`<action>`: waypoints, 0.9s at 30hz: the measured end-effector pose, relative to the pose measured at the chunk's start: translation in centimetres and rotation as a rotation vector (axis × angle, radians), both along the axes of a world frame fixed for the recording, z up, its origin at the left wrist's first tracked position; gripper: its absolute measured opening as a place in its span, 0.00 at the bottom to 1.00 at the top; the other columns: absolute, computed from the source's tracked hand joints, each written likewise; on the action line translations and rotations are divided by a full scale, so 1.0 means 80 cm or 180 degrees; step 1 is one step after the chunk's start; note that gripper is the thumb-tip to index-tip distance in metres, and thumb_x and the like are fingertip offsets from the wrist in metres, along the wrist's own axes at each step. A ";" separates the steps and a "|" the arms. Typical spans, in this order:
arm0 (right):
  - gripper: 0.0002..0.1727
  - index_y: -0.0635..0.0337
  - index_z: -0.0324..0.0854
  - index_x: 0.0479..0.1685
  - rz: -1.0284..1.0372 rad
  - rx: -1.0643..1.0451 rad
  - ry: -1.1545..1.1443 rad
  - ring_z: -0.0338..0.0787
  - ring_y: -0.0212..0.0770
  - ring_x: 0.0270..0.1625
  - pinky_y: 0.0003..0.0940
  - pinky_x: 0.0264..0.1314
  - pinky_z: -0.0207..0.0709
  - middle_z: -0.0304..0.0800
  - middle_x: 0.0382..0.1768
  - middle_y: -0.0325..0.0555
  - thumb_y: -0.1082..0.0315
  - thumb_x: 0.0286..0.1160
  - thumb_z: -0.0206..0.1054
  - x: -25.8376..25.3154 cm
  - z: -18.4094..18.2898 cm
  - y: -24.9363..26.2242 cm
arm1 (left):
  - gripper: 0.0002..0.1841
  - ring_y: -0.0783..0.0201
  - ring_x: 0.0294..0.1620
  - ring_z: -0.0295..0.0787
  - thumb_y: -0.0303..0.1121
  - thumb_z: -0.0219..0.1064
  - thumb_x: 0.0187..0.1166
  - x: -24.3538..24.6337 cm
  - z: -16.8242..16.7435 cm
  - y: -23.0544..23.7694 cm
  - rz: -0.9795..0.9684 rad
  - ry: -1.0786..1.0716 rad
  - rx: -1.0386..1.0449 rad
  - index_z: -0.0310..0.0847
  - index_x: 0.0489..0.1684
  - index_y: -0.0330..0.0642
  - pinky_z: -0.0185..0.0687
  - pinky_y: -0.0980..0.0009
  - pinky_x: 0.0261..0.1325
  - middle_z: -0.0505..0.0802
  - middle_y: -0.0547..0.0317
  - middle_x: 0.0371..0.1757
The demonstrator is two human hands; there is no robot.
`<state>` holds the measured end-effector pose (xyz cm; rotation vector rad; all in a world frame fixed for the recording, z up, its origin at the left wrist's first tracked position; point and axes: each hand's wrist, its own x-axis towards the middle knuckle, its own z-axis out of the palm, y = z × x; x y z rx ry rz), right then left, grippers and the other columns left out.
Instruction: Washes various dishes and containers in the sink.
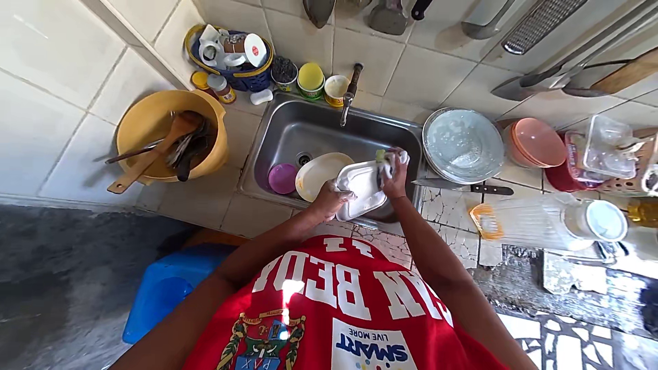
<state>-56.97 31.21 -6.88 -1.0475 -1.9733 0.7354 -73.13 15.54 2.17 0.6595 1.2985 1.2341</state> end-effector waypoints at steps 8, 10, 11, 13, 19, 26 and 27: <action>0.24 0.69 0.87 0.49 0.0997 0.0962 0.0008 0.83 0.64 0.75 0.64 0.88 0.57 0.90 0.62 0.64 0.55 0.81 0.56 -0.051 0.064 -0.058 | 0.18 0.70 0.43 0.90 0.14 0.74 0.64 -0.008 -0.015 0.014 -0.0210 0.0262 0.0582 0.83 0.52 0.37 0.89 0.68 0.51 0.93 0.59 0.43; 0.23 0.75 0.84 0.57 0.0480 0.0598 -0.0105 0.79 0.68 0.77 0.64 0.87 0.60 0.86 0.66 0.69 0.61 0.79 0.58 -0.032 0.047 -0.033 | 0.21 0.66 0.46 0.91 0.17 0.75 0.63 -0.011 -0.019 0.015 -0.0159 0.0384 0.0531 0.82 0.57 0.33 0.89 0.64 0.54 0.93 0.53 0.47; 0.23 0.75 0.82 0.60 0.0227 0.0328 -0.0130 0.80 0.66 0.76 0.61 0.84 0.65 0.85 0.66 0.70 0.63 0.80 0.58 -0.024 0.036 -0.020 | 0.21 0.66 0.46 0.91 0.17 0.75 0.63 -0.010 -0.017 0.013 -0.0111 0.0386 0.0487 0.82 0.57 0.33 0.89 0.64 0.54 0.93 0.53 0.47; 0.23 0.78 0.75 0.68 -0.0073 -0.0475 0.0116 0.83 0.59 0.72 0.52 0.79 0.73 0.84 0.65 0.71 0.66 0.83 0.57 -0.016 0.017 0.002 | 0.19 0.66 0.45 0.91 0.16 0.74 0.64 -0.005 -0.020 0.009 0.0015 0.0389 0.0417 0.82 0.55 0.32 0.89 0.65 0.53 0.93 0.52 0.46; 0.21 0.76 0.72 0.70 -0.0172 -0.1442 0.0809 0.85 0.40 0.60 0.35 0.67 0.79 0.84 0.60 0.62 0.68 0.87 0.56 -0.016 0.018 0.034 | 0.14 0.65 0.46 0.91 0.22 0.71 0.74 -0.011 -0.012 0.009 -0.0391 0.0279 0.0153 0.82 0.55 0.30 0.89 0.63 0.56 0.93 0.52 0.46; 0.29 0.78 0.80 0.65 0.0736 0.0139 -0.0644 0.88 0.66 0.66 0.59 0.74 0.78 0.88 0.60 0.72 0.65 0.68 0.74 -0.070 0.134 -0.012 | 0.21 0.66 0.48 0.89 0.19 0.70 0.70 -0.039 0.012 0.055 -0.1068 0.0263 0.0162 0.77 0.63 0.35 0.87 0.64 0.56 0.91 0.55 0.49; 0.26 0.76 0.84 0.58 0.0856 0.0666 -0.0593 0.90 0.65 0.64 0.59 0.72 0.80 0.91 0.57 0.69 0.61 0.67 0.74 -0.075 0.130 -0.018 | 0.21 0.66 0.50 0.89 0.16 0.73 0.64 -0.038 0.011 0.062 -0.0889 0.0230 0.0447 0.79 0.58 0.35 0.87 0.64 0.57 0.92 0.57 0.48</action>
